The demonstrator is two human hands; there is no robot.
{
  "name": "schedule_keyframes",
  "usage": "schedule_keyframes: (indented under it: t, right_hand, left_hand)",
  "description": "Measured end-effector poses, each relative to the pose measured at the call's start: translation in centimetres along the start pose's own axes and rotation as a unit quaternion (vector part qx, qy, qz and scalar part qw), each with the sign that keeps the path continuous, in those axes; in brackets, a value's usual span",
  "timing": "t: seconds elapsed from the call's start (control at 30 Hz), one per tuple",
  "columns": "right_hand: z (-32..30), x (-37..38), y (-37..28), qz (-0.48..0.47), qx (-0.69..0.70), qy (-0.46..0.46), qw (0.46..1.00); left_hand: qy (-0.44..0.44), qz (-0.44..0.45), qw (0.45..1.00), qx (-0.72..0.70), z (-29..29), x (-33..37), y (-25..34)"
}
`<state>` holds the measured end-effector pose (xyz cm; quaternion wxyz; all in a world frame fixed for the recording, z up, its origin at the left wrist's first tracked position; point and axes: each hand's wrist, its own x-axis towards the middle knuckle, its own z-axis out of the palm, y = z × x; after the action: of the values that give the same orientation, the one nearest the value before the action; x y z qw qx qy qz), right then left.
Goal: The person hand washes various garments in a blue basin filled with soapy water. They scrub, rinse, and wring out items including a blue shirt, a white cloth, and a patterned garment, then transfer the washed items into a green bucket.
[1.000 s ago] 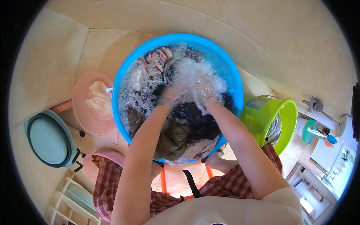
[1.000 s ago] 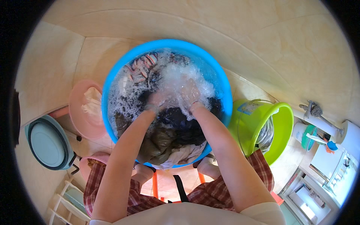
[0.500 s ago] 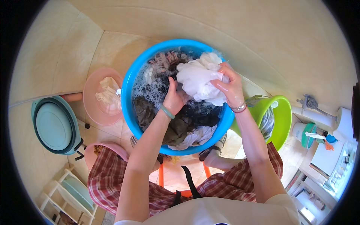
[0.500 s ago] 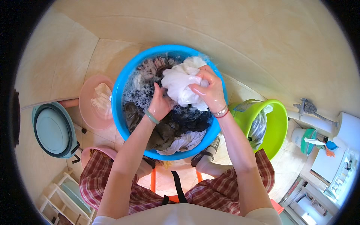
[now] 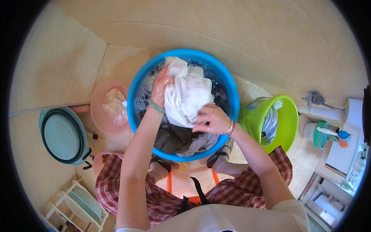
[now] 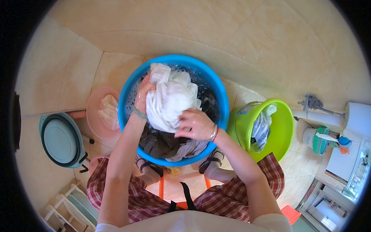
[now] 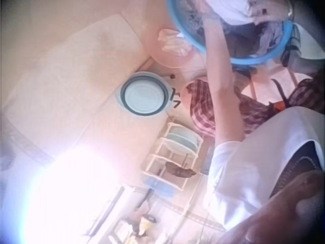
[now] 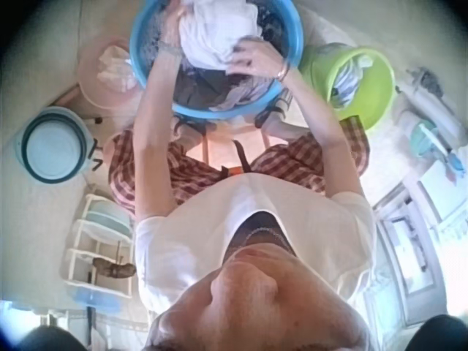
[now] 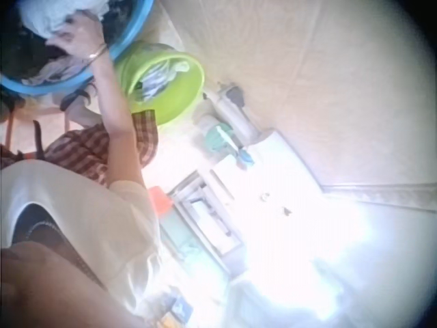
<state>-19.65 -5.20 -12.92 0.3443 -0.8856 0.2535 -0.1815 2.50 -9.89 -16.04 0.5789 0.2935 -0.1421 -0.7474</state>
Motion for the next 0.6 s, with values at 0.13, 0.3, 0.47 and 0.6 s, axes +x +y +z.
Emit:
schedule_keyframes:
  t: [0.13, 0.3, 0.47, 0.6]
  right_hand:
    - [1.7, -2.9, 4.9, 0.396, 0.192, 0.171, 0.881]
    - [2.1, -0.3, 6.3, 0.347, -0.114, 0.29, 0.885]
    - [6.9, 1.4, 6.9, 0.329, -0.204, 0.043, 0.921]
    - [9.3, 2.0, 8.9, 0.348, -0.172, -0.005, 0.922]
  left_hand:
    - [0.061, 0.001, 0.99, 0.126, -1.0, -2.5, -0.4]
    - [0.03, -0.023, 0.94, 0.34, -4.8, -4.9, -3.0]
    - [0.112, 0.1, 0.623, 0.768, -4.0, -6.0, -7.0]
    - [0.107, 0.077, 0.512, 0.849, -4.9, -5.3, -10.0]
